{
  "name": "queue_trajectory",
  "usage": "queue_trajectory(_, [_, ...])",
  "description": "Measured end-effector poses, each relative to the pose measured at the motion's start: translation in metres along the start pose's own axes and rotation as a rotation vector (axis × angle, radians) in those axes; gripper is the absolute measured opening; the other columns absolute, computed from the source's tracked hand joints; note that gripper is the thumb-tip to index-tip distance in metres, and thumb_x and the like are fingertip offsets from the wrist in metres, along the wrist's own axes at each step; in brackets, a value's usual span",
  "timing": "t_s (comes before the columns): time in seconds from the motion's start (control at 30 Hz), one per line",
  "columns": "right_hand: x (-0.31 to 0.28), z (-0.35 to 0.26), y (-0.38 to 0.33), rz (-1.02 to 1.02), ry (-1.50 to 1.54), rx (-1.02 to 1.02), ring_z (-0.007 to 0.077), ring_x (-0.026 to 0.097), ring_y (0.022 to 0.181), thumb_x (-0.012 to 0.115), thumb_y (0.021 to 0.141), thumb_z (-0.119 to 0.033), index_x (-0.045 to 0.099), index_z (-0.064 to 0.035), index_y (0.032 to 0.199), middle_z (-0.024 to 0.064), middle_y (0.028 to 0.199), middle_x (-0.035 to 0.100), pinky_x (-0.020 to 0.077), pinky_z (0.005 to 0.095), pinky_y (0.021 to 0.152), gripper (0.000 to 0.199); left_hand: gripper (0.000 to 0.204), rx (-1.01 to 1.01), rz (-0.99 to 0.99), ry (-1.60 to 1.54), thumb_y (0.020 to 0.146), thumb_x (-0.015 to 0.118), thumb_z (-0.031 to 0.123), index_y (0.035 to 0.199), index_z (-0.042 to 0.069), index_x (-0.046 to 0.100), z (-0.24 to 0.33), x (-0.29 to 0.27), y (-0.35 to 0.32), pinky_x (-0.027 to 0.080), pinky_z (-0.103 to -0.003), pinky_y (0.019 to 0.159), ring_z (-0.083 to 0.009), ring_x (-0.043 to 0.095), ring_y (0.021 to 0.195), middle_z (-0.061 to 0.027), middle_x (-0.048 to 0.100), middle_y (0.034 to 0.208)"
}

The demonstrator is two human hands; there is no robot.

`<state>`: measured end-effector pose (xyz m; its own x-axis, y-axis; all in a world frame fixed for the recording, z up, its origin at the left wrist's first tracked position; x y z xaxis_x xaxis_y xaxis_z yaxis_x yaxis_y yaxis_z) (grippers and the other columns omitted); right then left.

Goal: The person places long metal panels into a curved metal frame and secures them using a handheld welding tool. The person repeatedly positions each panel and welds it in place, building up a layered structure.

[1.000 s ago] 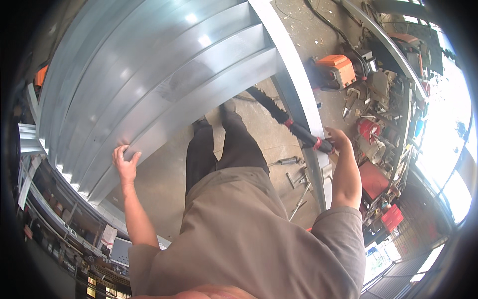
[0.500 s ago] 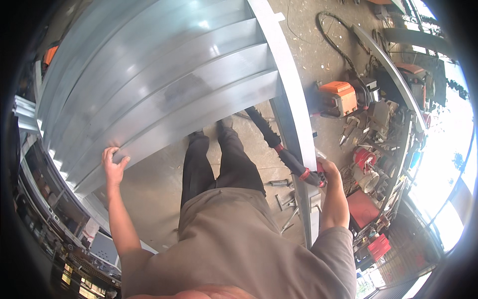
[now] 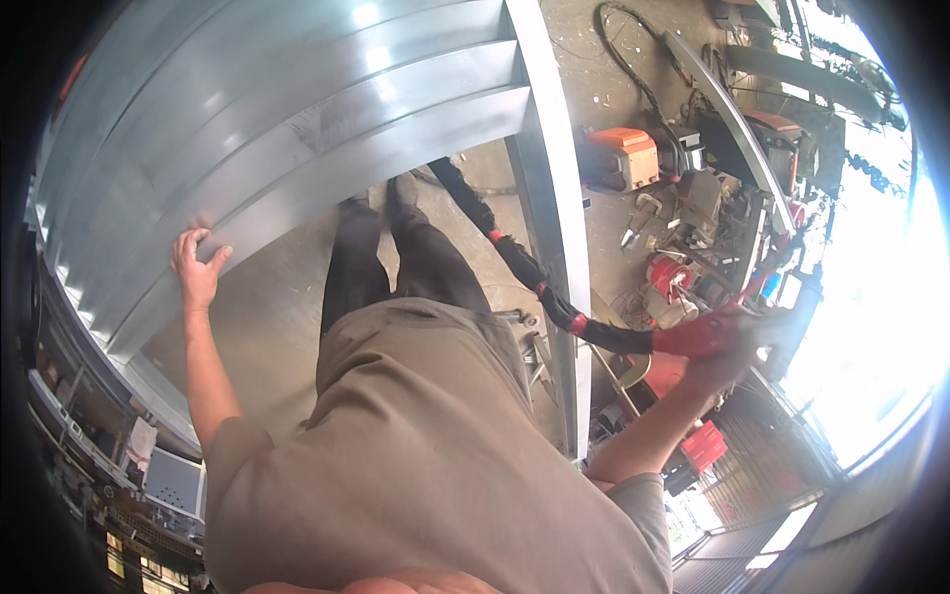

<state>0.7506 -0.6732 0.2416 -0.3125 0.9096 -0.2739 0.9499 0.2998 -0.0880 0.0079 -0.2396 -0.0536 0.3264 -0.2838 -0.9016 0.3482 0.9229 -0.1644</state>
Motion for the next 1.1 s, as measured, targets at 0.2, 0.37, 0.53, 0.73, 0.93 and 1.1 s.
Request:
queue_trajectory(0.2, [0.057, -0.186, -0.027, 0.027, -0.286, -0.601, 0.0239, 0.062, 0.096, 0.054, 0.099, -0.044, 0.043, 0.0008, 0.145, 0.0170, 0.115, 0.060, 0.0540, 0.0335, 0.077, 0.066, 0.054, -0.047, -0.025, -0.001, 0.078, 0.086, 0.042, 0.118, 0.013, 0.066, -0.002, 0.002, 0.000, 0.031, -0.047, 0.111, -0.0263, 0.052, 0.125, 0.0000, 0.062, 0.123])
queue_trajectory(0.37, [0.158, -0.218, -0.017, -0.364, -0.178, -0.445, 0.0240, 0.062, 0.095, 0.055, 0.098, -0.051, 0.042, -0.0005, 0.147, 0.0178, 0.119, 0.060, 0.0540, 0.0330, 0.076, 0.072, 0.054, -0.052, -0.034, 0.012, 0.078, 0.086, 0.044, 0.119, 0.014, 0.066, 0.001, 0.001, 0.001, 0.031, -0.048, 0.111, -0.0263, 0.052, 0.125, 0.0002, 0.063, 0.123])
queue_trajectory(0.53, [0.276, -0.211, -0.034, -0.820, -0.157, 0.017, 0.0227, 0.063, 0.093, 0.055, 0.100, -0.050, 0.049, -0.0017, 0.143, 0.0189, 0.122, 0.061, 0.0548, 0.0325, 0.073, 0.065, 0.055, -0.040, -0.021, -0.008, 0.078, 0.086, 0.044, 0.119, 0.015, 0.065, 0.003, -0.002, 0.003, 0.031, -0.050, 0.110, -0.0263, 0.052, 0.125, 0.0007, 0.062, 0.123])
queue_trajectory(0.73, [0.388, -0.126, -0.040, -0.778, -1.175, 0.106, 0.0132, 0.067, 0.082, 0.067, 0.100, -0.030, 0.065, -0.0001, 0.125, 0.0075, 0.101, 0.072, 0.0553, 0.0303, 0.072, 0.039, 0.054, -0.044, -0.011, -0.020, 0.077, 0.086, 0.042, 0.119, 0.016, 0.065, 0.002, -0.002, 0.001, 0.032, -0.049, 0.109, -0.0264, 0.053, 0.123, 0.0008, 0.063, 0.122])
queue_trajectory(0.93, [0.453, -0.055, -0.041, -0.967, -1.602, 0.067, 0.0135, 0.066, 0.075, 0.066, 0.098, -0.043, 0.070, -0.0014, 0.121, 0.0074, 0.090, 0.073, 0.0558, 0.0315, 0.071, 0.048, 0.053, -0.043, -0.010, -0.039, 0.079, 0.085, 0.040, 0.120, 0.016, 0.064, 0.004, -0.003, 0.002, 0.035, -0.051, 0.106, -0.0288, 0.054, 0.123, -0.0002, 0.062, 0.124])
queue_trajectory(1.1, [0.473, -0.035, -0.041, -1.031, -1.650, 0.066, 0.0159, 0.069, 0.076, 0.063, 0.098, -0.047, 0.070, -0.0027, 0.122, 0.0098, 0.090, 0.074, 0.0563, 0.0334, 0.073, 0.051, 0.053, -0.031, 0.012, -0.014, 0.079, 0.085, 0.041, 0.121, 0.016, 0.064, 0.006, -0.006, 0.002, 0.034, -0.051, 0.107, -0.0289, 0.054, 0.123, -0.0005, 0.062, 0.124])
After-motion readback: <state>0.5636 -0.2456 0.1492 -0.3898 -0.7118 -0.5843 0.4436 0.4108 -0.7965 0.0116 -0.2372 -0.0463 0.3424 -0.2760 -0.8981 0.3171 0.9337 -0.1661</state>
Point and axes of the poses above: each hand's wrist, its own y-axis towards the middle knuckle, its own x-axis out of the palm, z = x × y, the point moved 10 cm from there along y, towards the middle knuckle
